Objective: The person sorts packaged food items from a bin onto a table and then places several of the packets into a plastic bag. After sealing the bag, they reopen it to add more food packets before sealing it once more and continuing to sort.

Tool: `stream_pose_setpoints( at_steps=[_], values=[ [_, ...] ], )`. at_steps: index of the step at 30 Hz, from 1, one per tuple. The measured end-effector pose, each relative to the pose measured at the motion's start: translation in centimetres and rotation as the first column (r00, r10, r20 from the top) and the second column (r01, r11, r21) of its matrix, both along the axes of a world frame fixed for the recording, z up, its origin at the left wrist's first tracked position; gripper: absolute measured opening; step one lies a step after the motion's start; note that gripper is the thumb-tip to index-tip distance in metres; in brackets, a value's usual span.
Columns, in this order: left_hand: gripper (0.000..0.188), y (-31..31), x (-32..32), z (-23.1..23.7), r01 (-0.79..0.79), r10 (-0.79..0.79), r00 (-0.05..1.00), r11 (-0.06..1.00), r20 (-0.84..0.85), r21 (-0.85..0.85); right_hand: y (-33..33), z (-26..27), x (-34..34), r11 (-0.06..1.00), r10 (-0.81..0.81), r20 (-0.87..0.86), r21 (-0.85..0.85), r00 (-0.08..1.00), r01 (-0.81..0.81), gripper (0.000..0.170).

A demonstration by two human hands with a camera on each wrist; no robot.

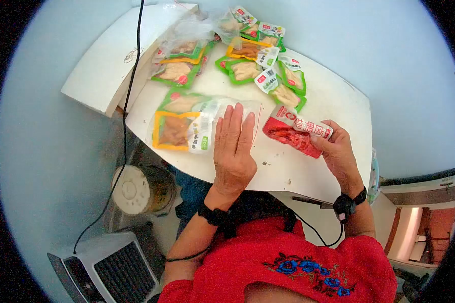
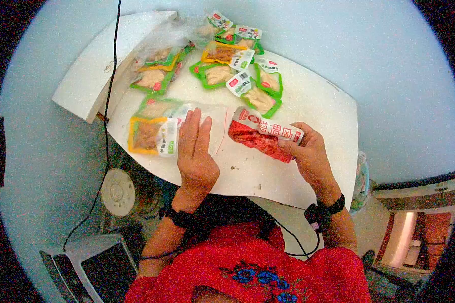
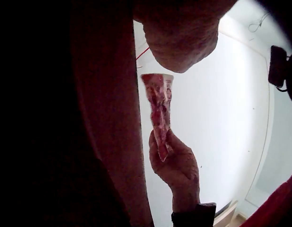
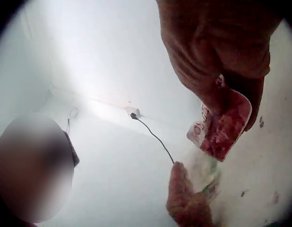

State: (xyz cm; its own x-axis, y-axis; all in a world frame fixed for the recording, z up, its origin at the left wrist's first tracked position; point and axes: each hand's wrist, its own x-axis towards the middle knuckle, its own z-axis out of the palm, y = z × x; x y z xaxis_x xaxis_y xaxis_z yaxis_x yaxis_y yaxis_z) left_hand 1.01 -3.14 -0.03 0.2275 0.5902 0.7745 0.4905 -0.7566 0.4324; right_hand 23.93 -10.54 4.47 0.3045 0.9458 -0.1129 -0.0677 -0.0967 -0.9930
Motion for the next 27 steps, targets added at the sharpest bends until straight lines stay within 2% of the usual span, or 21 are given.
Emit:
stream_pose_setpoints(
  at_steps=[2,5,8,14,17,23,27],
  values=[
    [0.056,0.0,-0.1,0.0,0.006,-0.006,1.0,1.0,-0.001,-0.004,0.1,1.0,-1.3,1.0,-0.011,-0.138,0.019,0.99,0.014,0.028],
    [0.053,0.0,-0.2,0.0,-0.004,0.004,1.0,1.0,-0.022,0.003,0.7,1.5,-2.0,0.989,0.139,-0.145,-0.036,0.98,-0.145,0.031],
    [0.051,-0.2,-0.3,0.2,-0.016,0.017,0.998,1.0,-0.059,0.013,1.7,0.5,-2.7,0.977,0.201,-0.258,-0.022,0.945,-0.213,0.033],
    [0.046,-0.3,-0.3,0.1,-0.028,0.031,0.995,0.999,-0.092,0.033,2.8,0.7,-4.3,0.954,0.269,-0.471,0.015,0.84,-0.298,0.033],
    [0.045,-0.2,-0.1,0.1,0.002,0.0,0.999,0.999,-0.045,0.038,3.3,0.6,-5.0,0.951,0.263,-0.553,0.008,0.791,-0.31,0.033],
    [0.044,-0.4,-0.2,0.0,-0.004,0.007,0.998,0.999,-0.063,0.045,4.8,0.4,-7.2,0.94,0.296,-0.672,0.078,0.679,-0.333,0.031],
    [0.045,-0.6,0.0,-0.1,-0.008,0.011,0.999,0.999,-0.045,0.053,5.9,-1.0,-6.8,0.919,0.355,-0.683,0.128,0.638,-0.374,0.03]
  ],
)
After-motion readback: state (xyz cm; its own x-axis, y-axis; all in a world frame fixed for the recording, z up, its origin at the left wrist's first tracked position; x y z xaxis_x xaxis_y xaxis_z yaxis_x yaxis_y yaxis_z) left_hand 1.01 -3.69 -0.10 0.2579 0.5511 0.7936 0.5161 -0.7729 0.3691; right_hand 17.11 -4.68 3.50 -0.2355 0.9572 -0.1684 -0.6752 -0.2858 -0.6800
